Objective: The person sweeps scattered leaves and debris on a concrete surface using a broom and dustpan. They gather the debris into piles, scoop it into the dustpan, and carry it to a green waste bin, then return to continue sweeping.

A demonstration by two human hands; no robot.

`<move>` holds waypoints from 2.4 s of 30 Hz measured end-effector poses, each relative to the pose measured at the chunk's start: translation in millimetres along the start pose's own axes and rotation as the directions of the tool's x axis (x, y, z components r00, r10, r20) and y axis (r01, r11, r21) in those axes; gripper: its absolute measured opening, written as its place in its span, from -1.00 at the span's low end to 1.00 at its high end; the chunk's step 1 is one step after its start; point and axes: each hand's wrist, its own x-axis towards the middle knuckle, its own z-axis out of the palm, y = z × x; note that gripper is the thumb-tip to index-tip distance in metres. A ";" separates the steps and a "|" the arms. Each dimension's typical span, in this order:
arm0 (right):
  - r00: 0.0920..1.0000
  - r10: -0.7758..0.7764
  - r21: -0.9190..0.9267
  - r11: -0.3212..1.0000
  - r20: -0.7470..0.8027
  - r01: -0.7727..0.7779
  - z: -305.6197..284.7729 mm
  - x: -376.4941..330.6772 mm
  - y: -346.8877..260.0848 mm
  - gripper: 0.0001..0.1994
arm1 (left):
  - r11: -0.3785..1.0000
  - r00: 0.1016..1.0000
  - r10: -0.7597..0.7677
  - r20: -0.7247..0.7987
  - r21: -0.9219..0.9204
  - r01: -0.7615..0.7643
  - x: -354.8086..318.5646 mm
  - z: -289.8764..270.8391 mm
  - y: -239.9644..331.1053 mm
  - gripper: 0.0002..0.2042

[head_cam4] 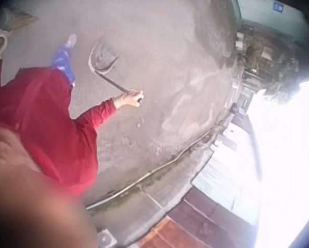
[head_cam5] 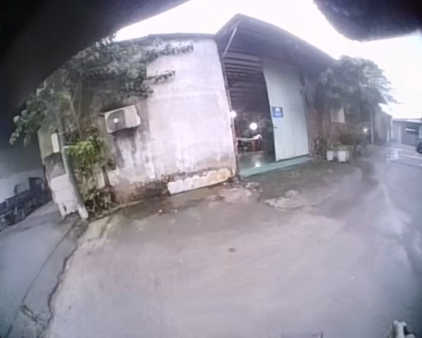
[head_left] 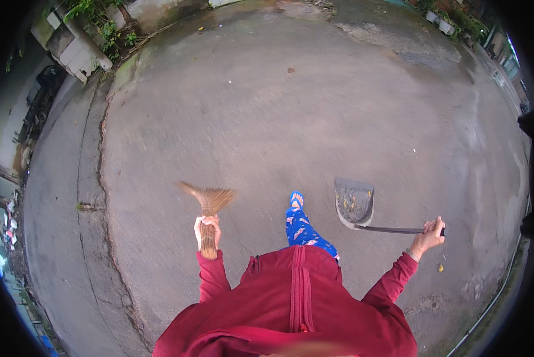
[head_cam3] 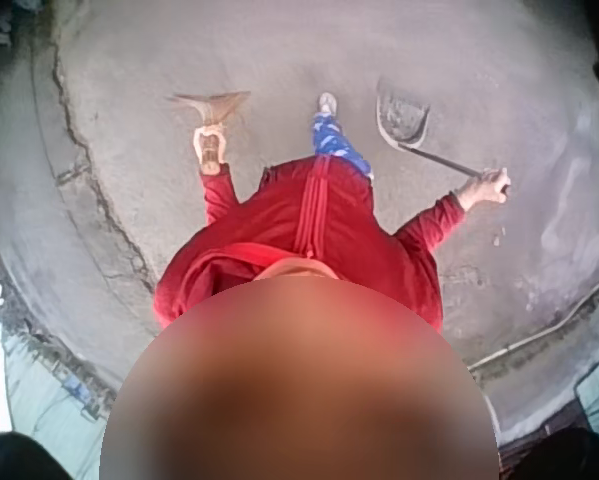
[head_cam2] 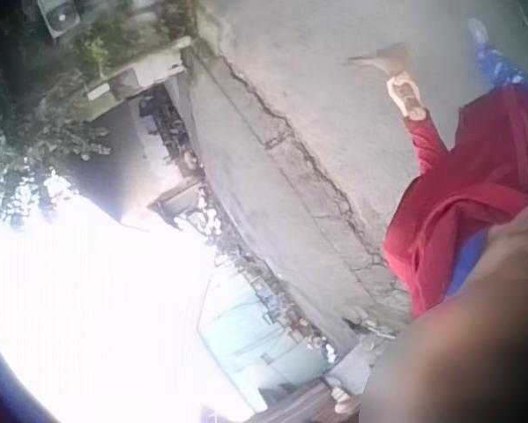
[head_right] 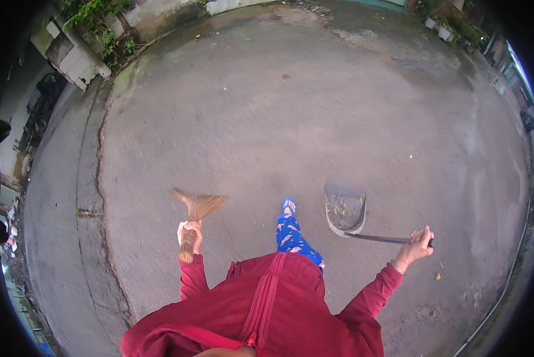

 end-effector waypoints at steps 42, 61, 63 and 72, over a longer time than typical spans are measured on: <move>0.708 0.664 -0.803 0.546 0.241 -0.239 727.9 207.8 499.4 -0.68 | -0.689 0.914 0.348 -0.210 0.604 0.401 770.6 537.3 -112.5 -0.39; 0.608 0.758 -0.920 0.375 0.236 -0.111 761.8 216.8 544.1 -0.66 | -0.938 0.932 0.260 -0.252 0.164 0.306 994.6 499.6 -127.7 -0.18; 0.577 0.799 -0.906 0.357 0.171 -0.226 759.8 212.8 541.9 -0.65 | -0.973 0.908 0.200 -0.368 0.034 0.228 949.5 496.7 -133.2 -0.15; 0.604 0.783 -0.967 0.244 0.151 -0.074 774.0 213.0 542.9 -0.63 | -0.843 0.642 0.103 -0.760 0.276 0.462 885.0 602.3 -151.9 -0.14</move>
